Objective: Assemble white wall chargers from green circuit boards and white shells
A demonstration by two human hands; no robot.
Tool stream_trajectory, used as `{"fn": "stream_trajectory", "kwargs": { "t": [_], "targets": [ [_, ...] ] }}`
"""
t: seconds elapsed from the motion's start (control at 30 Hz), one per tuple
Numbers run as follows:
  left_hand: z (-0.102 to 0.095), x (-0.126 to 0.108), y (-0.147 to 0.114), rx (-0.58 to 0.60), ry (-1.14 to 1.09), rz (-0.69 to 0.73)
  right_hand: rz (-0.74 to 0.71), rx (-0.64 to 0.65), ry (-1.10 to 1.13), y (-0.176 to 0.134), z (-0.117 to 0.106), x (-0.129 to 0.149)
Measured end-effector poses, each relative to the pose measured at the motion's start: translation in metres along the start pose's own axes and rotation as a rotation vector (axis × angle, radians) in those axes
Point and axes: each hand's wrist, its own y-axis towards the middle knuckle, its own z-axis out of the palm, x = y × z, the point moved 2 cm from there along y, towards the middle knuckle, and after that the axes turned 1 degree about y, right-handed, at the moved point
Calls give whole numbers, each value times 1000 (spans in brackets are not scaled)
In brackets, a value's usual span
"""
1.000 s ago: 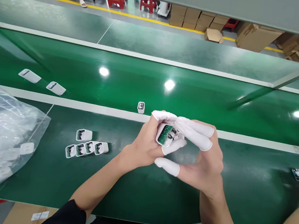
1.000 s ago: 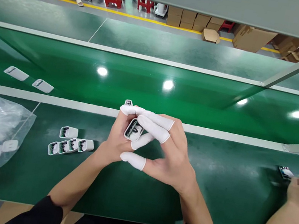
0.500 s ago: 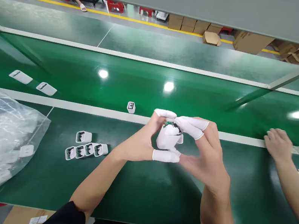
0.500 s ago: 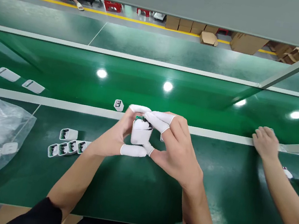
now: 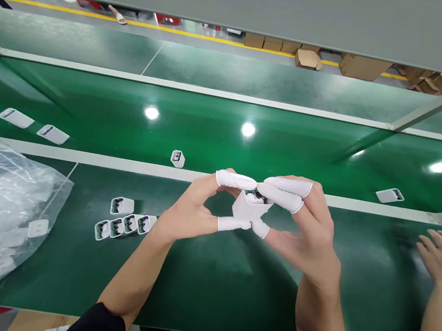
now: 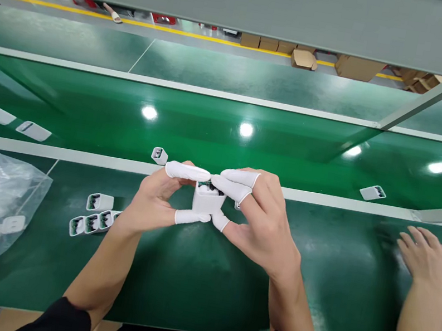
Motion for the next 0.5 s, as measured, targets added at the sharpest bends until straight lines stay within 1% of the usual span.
{"fn": "stream_trajectory", "kwargs": {
  "t": [0.1,0.23,0.37,0.5],
  "targets": [
    [-3,-2,-1,-4,25,8,-21,22,27,-2,1,1],
    [-3,-5,-1,0,7,10,-57,62,17,-4,3,3],
    [-2,-6,1,14,37,2,-57,61,25,-4,3,3],
    [-1,-1,0,52,16,-2,-34,110,47,-4,3,1]
  ]
}}
